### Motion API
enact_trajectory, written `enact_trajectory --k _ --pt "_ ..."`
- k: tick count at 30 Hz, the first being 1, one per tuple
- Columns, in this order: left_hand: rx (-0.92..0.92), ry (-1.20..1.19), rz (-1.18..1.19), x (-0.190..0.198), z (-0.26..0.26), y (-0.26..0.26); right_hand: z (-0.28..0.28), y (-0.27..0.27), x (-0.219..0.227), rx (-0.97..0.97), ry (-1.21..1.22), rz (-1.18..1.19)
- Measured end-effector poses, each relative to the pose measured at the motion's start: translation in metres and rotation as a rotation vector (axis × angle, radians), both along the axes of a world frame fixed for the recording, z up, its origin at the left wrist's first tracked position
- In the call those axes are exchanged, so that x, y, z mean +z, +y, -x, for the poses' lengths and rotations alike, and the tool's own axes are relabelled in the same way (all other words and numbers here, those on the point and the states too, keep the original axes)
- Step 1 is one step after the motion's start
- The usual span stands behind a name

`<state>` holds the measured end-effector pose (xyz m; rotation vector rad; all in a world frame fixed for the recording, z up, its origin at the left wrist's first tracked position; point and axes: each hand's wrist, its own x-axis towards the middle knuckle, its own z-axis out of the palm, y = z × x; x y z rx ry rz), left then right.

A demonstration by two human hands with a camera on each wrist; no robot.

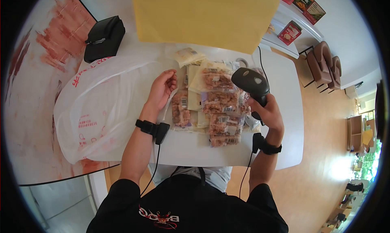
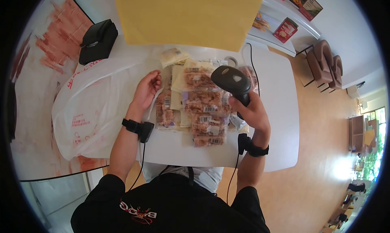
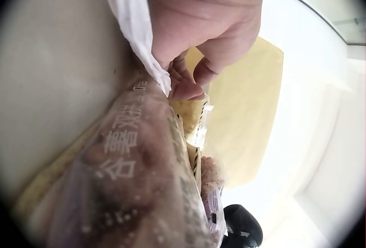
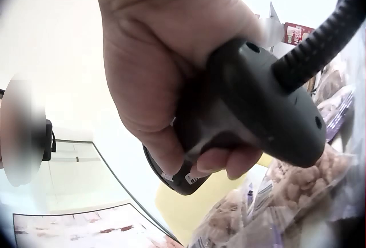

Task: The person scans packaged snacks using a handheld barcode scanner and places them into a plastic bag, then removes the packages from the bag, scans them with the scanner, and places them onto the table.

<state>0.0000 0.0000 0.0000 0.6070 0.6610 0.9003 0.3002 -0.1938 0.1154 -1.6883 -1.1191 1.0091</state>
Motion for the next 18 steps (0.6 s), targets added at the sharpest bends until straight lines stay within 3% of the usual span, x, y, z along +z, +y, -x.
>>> enact_trajectory --k 4,18 --pt "0.011 0.008 0.005 0.002 0.000 -0.001 -0.004 -0.001 -0.008 0.095 0.054 -0.021" --pt "-0.021 -0.011 0.018 0.007 0.000 -0.002 0.004 0.008 -0.014 0.090 0.259 0.034"
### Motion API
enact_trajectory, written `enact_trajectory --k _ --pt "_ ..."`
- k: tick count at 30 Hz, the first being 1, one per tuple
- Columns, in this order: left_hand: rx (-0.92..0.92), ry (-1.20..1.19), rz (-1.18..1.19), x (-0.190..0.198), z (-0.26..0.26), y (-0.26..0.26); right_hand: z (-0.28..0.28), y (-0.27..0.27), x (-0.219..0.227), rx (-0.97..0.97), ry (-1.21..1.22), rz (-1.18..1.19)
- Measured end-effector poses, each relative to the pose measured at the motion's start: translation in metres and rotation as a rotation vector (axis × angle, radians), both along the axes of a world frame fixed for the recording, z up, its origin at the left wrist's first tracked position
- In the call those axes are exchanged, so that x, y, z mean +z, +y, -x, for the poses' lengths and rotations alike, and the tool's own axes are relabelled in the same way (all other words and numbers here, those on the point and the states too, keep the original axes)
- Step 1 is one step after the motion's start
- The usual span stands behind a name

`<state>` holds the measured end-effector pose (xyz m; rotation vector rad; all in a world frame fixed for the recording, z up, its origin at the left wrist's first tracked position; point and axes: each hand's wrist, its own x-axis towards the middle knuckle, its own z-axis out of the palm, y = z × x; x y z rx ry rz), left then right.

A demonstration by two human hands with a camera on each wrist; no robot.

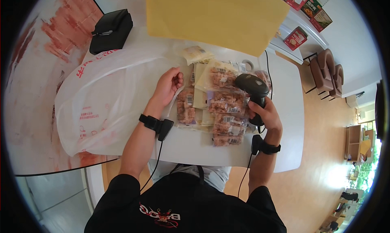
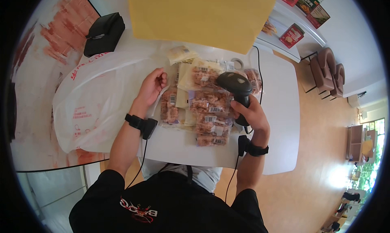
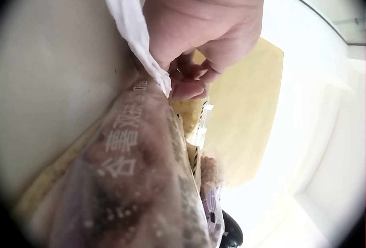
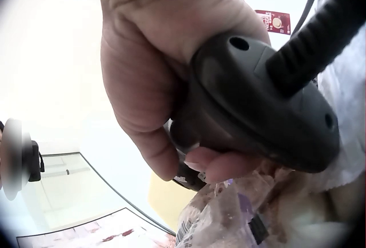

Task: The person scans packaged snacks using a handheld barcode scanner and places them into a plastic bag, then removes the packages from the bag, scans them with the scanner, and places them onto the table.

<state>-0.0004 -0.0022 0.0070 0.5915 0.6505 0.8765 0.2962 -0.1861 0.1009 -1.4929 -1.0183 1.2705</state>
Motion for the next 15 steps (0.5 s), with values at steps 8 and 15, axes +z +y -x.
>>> enact_trajectory --k 8,15 --pt "0.000 0.054 -0.095 -0.006 0.000 0.001 0.003 0.001 -0.007 -0.015 -0.014 -0.042" --pt "-0.034 0.193 -0.167 0.012 -0.004 -0.006 0.003 -0.001 -0.014 -0.035 -0.011 -0.066"
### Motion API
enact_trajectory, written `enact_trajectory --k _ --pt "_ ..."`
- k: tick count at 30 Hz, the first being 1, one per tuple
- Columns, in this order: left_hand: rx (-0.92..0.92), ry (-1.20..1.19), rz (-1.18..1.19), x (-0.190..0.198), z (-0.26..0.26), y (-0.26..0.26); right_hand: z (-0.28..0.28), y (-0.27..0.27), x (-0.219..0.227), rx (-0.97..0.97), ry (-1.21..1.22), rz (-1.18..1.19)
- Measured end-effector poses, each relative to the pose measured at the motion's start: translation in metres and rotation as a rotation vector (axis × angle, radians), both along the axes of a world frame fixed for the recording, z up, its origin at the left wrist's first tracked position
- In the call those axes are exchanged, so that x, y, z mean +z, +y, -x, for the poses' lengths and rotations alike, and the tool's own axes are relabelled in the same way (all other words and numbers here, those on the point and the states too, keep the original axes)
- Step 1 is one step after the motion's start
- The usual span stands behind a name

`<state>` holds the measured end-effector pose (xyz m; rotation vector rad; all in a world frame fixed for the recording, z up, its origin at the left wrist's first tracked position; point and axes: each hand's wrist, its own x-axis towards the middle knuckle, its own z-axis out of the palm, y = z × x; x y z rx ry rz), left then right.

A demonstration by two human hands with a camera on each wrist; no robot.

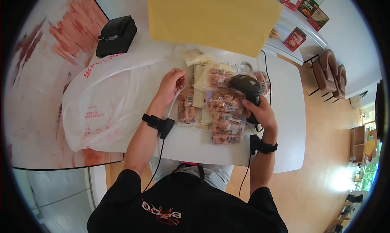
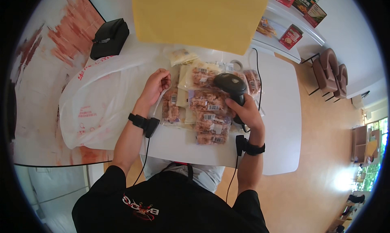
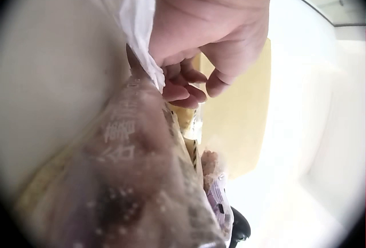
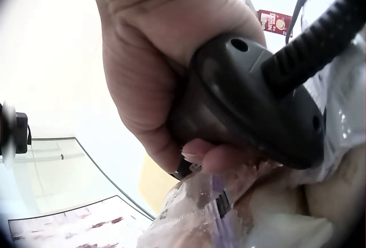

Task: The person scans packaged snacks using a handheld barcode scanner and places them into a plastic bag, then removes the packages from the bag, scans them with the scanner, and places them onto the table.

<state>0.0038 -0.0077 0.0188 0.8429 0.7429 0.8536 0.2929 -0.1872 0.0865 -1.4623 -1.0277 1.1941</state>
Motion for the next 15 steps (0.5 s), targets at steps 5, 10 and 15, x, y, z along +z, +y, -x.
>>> enact_trajectory --k 5,10,15 --pt "0.069 0.161 -0.106 0.034 -0.001 -0.010 0.001 0.000 0.002 -0.006 -0.042 0.007" --pt "-0.090 0.703 -0.778 0.088 -0.023 -0.041 -0.002 0.001 -0.006 0.009 -0.101 -0.017" --pt "-0.069 0.993 -1.541 0.085 -0.061 -0.040 0.002 -0.001 -0.002 0.001 -0.094 -0.035"
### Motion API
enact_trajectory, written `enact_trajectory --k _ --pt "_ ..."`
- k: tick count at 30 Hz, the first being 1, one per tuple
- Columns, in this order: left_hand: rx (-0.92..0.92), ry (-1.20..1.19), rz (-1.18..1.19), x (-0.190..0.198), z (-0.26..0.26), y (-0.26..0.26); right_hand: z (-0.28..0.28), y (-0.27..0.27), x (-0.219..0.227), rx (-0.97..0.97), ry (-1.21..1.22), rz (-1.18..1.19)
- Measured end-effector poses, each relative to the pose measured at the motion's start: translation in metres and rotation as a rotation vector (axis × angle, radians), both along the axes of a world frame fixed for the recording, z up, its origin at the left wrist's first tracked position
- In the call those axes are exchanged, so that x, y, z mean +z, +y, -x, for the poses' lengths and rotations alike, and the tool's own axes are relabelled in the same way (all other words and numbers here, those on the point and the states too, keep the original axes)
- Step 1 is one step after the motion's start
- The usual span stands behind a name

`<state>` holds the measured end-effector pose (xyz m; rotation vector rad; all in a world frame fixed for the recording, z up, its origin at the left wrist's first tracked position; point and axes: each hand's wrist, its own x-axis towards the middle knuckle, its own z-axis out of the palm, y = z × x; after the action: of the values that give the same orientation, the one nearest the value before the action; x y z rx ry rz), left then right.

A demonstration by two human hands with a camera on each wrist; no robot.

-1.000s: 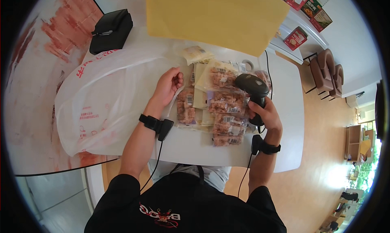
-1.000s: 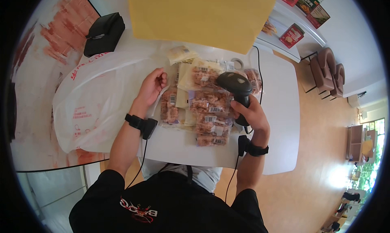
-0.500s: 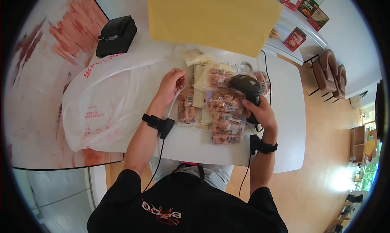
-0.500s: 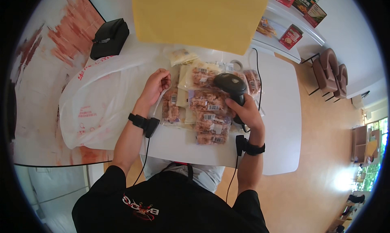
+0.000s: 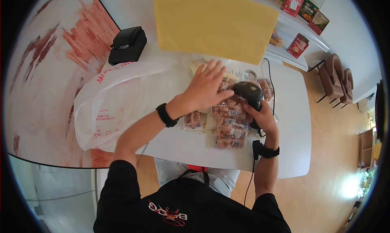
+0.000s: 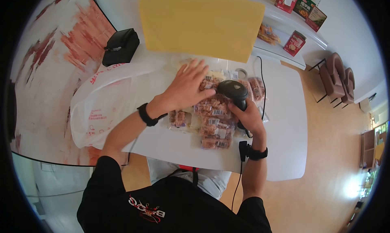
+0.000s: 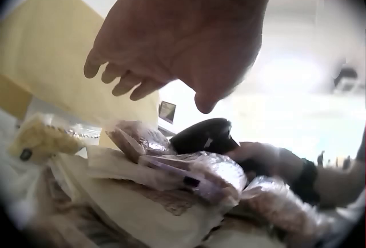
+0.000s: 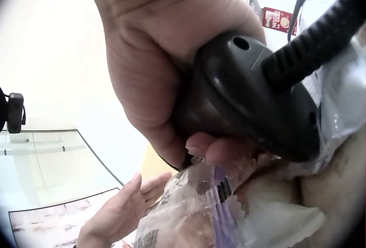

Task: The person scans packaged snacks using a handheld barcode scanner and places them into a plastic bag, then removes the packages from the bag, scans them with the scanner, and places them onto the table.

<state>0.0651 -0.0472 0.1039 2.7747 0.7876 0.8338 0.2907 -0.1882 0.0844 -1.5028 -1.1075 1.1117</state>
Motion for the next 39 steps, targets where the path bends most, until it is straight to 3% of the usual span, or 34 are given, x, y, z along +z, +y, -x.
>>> enact_trajectory --k 1,4,7,10,14,16,19,23,25,26,28,29,31,32,34,39 --pt "-0.064 0.119 -0.131 -0.001 -0.003 0.001 0.000 -0.001 -0.001 -0.011 -0.019 0.001" --pt "-0.164 0.287 -0.141 -0.009 -0.009 0.010 -0.001 -0.001 -0.001 -0.014 -0.029 0.003" --pt "-0.229 0.271 -0.191 -0.010 -0.016 0.019 -0.001 -0.001 -0.001 -0.011 -0.023 -0.004" --pt "-0.332 0.435 -0.034 0.005 -0.028 0.030 -0.001 0.000 -0.003 -0.015 -0.031 -0.017" --pt "-0.340 0.419 -0.053 0.007 -0.042 0.050 0.002 -0.001 0.002 -0.036 -0.011 -0.001" --pt "-0.247 0.594 0.151 0.015 -0.050 0.055 0.000 0.000 -0.001 -0.024 -0.015 -0.016" --pt "-0.176 0.567 0.321 0.012 -0.054 0.055 -0.001 -0.001 -0.004 -0.014 -0.009 -0.040" --pt "-0.107 0.513 0.337 0.020 -0.044 0.053 0.002 -0.004 0.005 -0.036 0.041 -0.078" --pt "0.071 0.368 0.751 0.047 -0.033 0.048 -0.003 -0.003 0.002 -0.060 0.092 -0.100" --pt "0.065 0.384 0.748 0.032 -0.027 0.055 -0.005 -0.004 0.000 -0.073 0.104 -0.101" --pt "-0.057 -0.252 0.781 -0.007 -0.014 0.077 -0.008 -0.004 0.001 -0.139 0.138 -0.125" --pt "-0.062 -0.229 0.781 0.004 -0.008 0.066 -0.007 -0.005 0.006 -0.154 0.144 -0.129" --pt "0.009 -0.531 1.316 0.018 0.006 0.036 -0.007 -0.005 0.009 -0.154 0.155 -0.150" --pt "0.011 -0.507 1.318 0.014 0.012 0.033 -0.007 -0.005 0.008 -0.141 0.145 -0.172" --pt "-0.238 -1.001 1.964 0.006 0.019 0.028 -0.007 -0.007 0.007 -0.167 0.136 -0.181" --pt "-0.203 -1.056 1.956 -0.014 0.014 0.004 -0.012 -0.020 0.026 0.042 0.041 -0.125"
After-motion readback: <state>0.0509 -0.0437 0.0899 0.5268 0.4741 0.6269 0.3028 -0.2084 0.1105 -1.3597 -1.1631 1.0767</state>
